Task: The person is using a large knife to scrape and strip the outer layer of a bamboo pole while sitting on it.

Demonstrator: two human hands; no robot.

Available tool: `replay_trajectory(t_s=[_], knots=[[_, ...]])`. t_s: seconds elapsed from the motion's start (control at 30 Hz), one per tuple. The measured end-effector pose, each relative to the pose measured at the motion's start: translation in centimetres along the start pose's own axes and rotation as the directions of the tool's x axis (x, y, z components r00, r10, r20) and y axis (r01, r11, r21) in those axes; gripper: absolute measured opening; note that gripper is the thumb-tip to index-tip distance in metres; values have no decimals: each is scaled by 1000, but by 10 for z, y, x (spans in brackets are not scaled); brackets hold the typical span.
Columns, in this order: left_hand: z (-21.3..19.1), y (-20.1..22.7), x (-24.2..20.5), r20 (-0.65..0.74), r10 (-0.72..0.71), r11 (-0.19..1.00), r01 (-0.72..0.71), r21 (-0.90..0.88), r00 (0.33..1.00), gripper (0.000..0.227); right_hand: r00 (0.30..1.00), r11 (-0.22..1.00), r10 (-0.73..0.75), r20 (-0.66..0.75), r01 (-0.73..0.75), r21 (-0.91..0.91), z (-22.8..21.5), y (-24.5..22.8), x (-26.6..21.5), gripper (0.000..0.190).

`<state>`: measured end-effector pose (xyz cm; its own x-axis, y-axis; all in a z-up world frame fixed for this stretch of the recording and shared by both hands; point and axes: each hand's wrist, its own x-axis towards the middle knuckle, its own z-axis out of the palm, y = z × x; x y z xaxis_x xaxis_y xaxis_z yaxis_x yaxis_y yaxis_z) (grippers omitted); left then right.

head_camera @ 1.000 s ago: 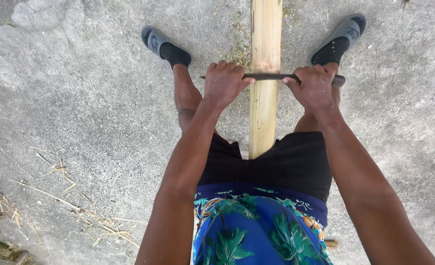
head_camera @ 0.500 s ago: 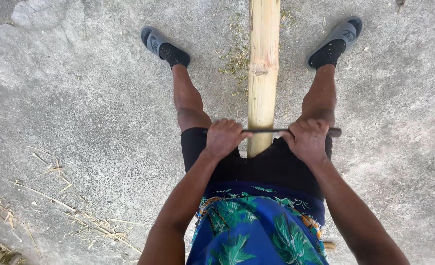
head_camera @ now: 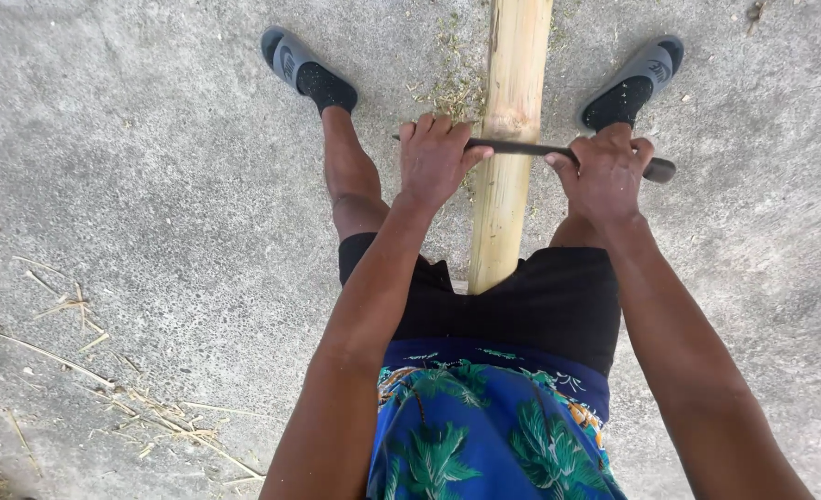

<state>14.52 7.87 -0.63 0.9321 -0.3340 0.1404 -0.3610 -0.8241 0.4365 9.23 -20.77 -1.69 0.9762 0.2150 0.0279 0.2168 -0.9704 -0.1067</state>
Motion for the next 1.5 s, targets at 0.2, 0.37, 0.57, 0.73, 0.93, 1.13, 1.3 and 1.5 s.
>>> replay_trajectory(t_s=[0.2, 0.37, 0.57, 0.73, 0.93, 1.13, 1.3, 1.5], knots=[[3, 0, -23, 206, -67, 996, 77, -40, 976, 55, 992, 999, 29, 126, -32, 22, -17, -9, -7, 58], [19, -20, 11, 85, -17, 995, 26, -98, 996, 58, 999, 1000, 8, 36, -7, -16, -19, -5, 23, 58], [9, -11, -16, -1, 13, 996, -13, -93, 1000, 61, 994, 998, 57, 94, -60, 29, -36, -25, 2, 56], [-2, 20, -110, 115, -49, 994, 60, -95, 992, 59, 988, 991, 76, 132, -89, 102, -57, -61, -74, 44], [12, 8, -114, 208, -34, 977, 77, -200, 977, 62, 968, 993, 122, 220, -118, -33, -65, -70, -71, 45], [40, -47, -3, 145, -20, 967, 56, -249, 989, 72, 998, 990, 11, 65, -1, -142, -46, -35, 28, 54], [44, -43, -20, 91, -24, 962, 47, -268, 996, 70, 999, 994, -22, 48, 27, -109, -57, -41, 26, 58], [44, -46, -14, 99, -47, 958, 73, -278, 994, 69, 996, 990, -39, 81, 49, -132, -51, -37, 35, 62]])
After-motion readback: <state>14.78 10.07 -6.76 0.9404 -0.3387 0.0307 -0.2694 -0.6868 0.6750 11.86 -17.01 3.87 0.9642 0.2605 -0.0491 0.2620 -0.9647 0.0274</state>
